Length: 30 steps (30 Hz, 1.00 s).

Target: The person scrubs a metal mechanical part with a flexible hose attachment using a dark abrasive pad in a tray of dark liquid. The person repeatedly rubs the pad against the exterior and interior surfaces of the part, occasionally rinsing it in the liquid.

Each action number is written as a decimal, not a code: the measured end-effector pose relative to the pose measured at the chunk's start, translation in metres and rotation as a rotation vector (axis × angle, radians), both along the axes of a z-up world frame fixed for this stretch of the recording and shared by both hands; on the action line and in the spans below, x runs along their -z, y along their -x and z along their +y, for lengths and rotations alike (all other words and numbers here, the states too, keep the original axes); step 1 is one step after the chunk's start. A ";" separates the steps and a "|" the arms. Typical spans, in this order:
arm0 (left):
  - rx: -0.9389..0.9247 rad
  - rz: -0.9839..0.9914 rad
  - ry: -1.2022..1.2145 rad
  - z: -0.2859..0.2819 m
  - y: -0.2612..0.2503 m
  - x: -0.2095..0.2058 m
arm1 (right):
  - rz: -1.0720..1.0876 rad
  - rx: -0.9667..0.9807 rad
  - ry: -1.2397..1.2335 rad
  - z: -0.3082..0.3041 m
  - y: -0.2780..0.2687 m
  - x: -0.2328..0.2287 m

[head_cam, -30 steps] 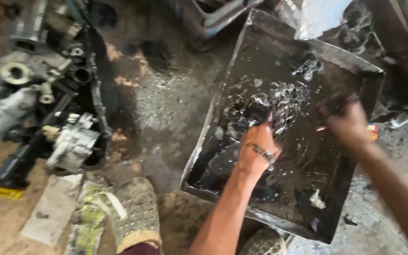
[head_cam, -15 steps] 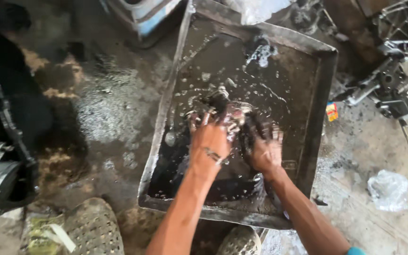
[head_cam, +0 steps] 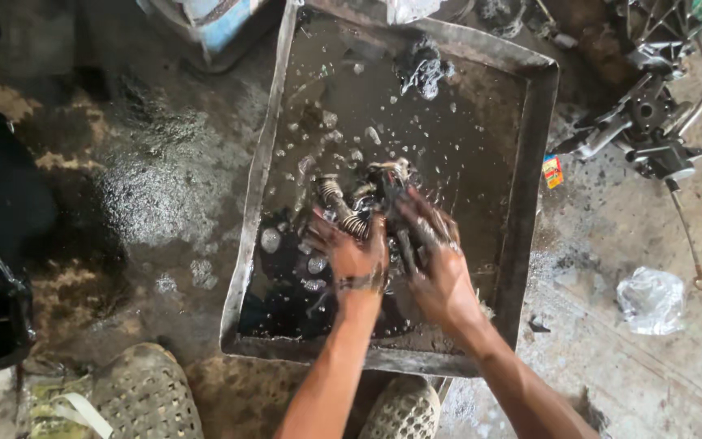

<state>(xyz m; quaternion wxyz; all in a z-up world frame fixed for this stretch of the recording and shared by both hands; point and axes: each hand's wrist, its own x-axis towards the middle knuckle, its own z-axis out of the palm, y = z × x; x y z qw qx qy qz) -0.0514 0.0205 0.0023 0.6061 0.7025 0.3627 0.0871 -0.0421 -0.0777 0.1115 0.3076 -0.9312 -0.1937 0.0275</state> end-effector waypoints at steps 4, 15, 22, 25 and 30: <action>-0.189 0.048 0.825 -0.019 0.003 0.000 | -0.052 0.042 0.020 -0.003 -0.010 0.009; -0.241 -0.069 1.512 0.005 0.023 -0.014 | -0.104 -0.067 0.207 0.005 -0.011 0.018; -0.162 -0.002 1.503 0.015 0.016 -0.024 | -0.264 0.110 0.060 0.012 -0.017 0.013; -0.202 0.062 1.451 0.018 0.010 -0.025 | -0.328 0.350 0.015 -0.021 -0.029 0.014; -0.028 -0.078 1.321 0.037 0.007 -0.005 | -0.117 0.360 0.008 -0.058 -0.049 0.063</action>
